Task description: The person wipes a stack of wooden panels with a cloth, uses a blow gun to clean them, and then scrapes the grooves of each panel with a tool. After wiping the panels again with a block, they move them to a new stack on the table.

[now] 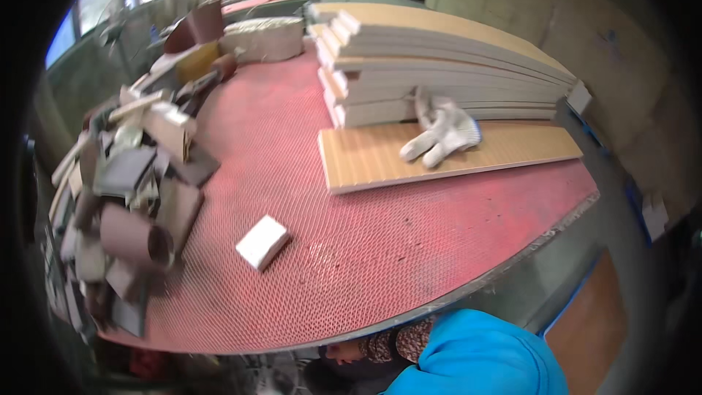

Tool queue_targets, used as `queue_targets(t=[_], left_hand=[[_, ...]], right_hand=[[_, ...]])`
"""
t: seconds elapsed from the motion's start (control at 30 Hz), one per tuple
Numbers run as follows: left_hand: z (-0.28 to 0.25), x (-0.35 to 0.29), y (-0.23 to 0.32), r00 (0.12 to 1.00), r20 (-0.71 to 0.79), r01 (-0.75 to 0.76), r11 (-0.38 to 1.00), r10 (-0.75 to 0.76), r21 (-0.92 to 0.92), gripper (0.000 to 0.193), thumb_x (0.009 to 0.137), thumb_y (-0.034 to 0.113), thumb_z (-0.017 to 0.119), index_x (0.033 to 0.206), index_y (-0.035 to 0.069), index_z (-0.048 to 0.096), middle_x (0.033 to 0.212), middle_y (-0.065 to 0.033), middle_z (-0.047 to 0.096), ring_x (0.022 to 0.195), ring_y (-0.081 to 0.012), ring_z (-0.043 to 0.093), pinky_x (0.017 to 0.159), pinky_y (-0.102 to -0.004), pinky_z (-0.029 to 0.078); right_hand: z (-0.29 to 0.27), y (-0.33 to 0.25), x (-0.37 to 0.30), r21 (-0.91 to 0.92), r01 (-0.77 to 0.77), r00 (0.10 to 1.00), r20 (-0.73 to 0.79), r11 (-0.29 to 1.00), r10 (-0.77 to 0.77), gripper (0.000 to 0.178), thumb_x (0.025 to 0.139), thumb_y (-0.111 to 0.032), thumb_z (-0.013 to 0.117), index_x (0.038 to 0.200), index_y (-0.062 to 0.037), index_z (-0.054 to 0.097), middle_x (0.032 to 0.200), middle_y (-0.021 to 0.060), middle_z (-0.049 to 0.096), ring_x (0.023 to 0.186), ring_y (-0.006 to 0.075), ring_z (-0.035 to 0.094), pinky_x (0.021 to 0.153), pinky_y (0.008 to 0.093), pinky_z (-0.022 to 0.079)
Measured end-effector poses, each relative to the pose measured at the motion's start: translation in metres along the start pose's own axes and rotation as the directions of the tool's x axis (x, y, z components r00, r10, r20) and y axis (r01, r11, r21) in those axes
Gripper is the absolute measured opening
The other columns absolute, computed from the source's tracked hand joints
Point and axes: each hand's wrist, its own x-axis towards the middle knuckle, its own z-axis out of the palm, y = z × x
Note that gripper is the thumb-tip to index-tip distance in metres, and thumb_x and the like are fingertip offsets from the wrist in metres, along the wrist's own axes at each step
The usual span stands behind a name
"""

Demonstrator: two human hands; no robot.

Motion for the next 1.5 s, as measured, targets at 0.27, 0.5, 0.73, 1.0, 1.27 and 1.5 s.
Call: queue_targets(t=[0.27, 0.5, 0.73, 1.0, 1.27, 1.5], left_hand=[[0.047, -0.034, 0.063, 0.968, 0.228, 0.107, 0.994, -0.1, -0.019, 0.019, 0.1, 0.021, 0.065, 0.09, 0.005, 0.065, 0.072, -0.0042, 0.066, 0.053, -0.0111, 0.057, 0.046, -0.0259, 0.044], [0.074, -0.094, 0.171, 0.884, 0.459, 0.037, 0.993, -0.086, 0.114, 0.022, 0.099, 0.021, 0.066, 0.1, -0.001, 0.068, 0.083, -0.0046, 0.07, 0.068, -0.0108, 0.06, 0.061, -0.0265, 0.047], [0.048, -0.156, 0.279, 0.765, 0.583, 0.145, 0.956, -0.272, 0.256, 0.028, 0.102, 0.02, 0.065, 0.115, -0.005, 0.068, 0.102, -0.0085, 0.073, 0.091, -0.0132, 0.066, 0.083, -0.0273, 0.053], [0.006, -0.158, 0.344, 0.789, 0.587, 0.022, 0.963, -0.183, 0.27, 0.03, 0.102, 0.021, 0.064, 0.117, -0.005, 0.068, 0.105, -0.0082, 0.072, 0.096, -0.0134, 0.065, 0.09, -0.0281, 0.052], [0.007, -0.153, 0.379, 0.763, 0.623, -0.03, 0.954, -0.171, 0.298, 0.032, 0.102, 0.019, 0.064, 0.124, -0.004, 0.063, 0.103, -0.0059, 0.071, 0.08, -0.0063, 0.057, 0.071, -0.0234, 0.048], [0.118, -0.182, 0.425, 0.75, 0.65, -0.168, 0.918, -0.117, 0.36, 0.07, 0.099, 0.022, 0.068, 0.154, -0.006, 0.035, 0.123, -0.0103, 0.062, 0.097, -0.0135, 0.062, 0.079, -0.0271, 0.052]], right_hand=[[0.026, -0.008, -0.003, -0.137, -0.003, 0.984, -0.175, 0.991, -0.021, 0.028, 0.095, -0.033, 0.06, 0.08, -0.01, 0.065, 0.065, 0.0034, 0.065, 0.051, 0.0149, 0.061, 0.049, 0.0353, 0.05], [0.044, -0.024, -0.119, -0.523, 0.145, 0.989, 0.082, 0.84, -0.119, 0.028, 0.089, -0.033, 0.067, 0.091, -0.0049, 0.067, 0.084, 0.017, 0.069, 0.083, 0.0376, 0.068, 0.078, 0.0522, 0.052], [-0.025, -0.204, -0.306, -0.326, 0.284, 0.891, -0.258, 0.902, -0.374, 0.023, 0.092, -0.032, 0.067, 0.093, -0.0085, 0.071, 0.088, 0.0136, 0.072, 0.082, 0.0307, 0.07, 0.073, 0.0451, 0.055], [-0.215, -0.228, -0.334, -0.262, -0.416, -0.378, -0.822, 0.871, -0.427, 0.055, 0.088, -0.029, 0.072, 0.133, -0.0014, 0.056, 0.128, 0.0202, 0.057, 0.119, 0.037, 0.053, 0.101, 0.053, 0.044], [-0.106, -0.213, -0.27, -0.403, -0.207, 0.148, -0.914, 0.892, -0.378, 0.026, 0.084, -0.024, 0.071, 0.096, -0.0027, 0.062, 0.094, 0.019, 0.067, 0.089, 0.0394, 0.066, 0.082, 0.0507, 0.052], [-0.045, -0.21, -0.299, -0.016, 0.46, 0.68, -0.636, 0.888, -0.364, 0.052, 0.082, -0.027, 0.072, 0.123, 0.0042, 0.064, 0.111, 0.0186, 0.073, 0.1, 0.0253, 0.071, 0.089, 0.0378, 0.055]])
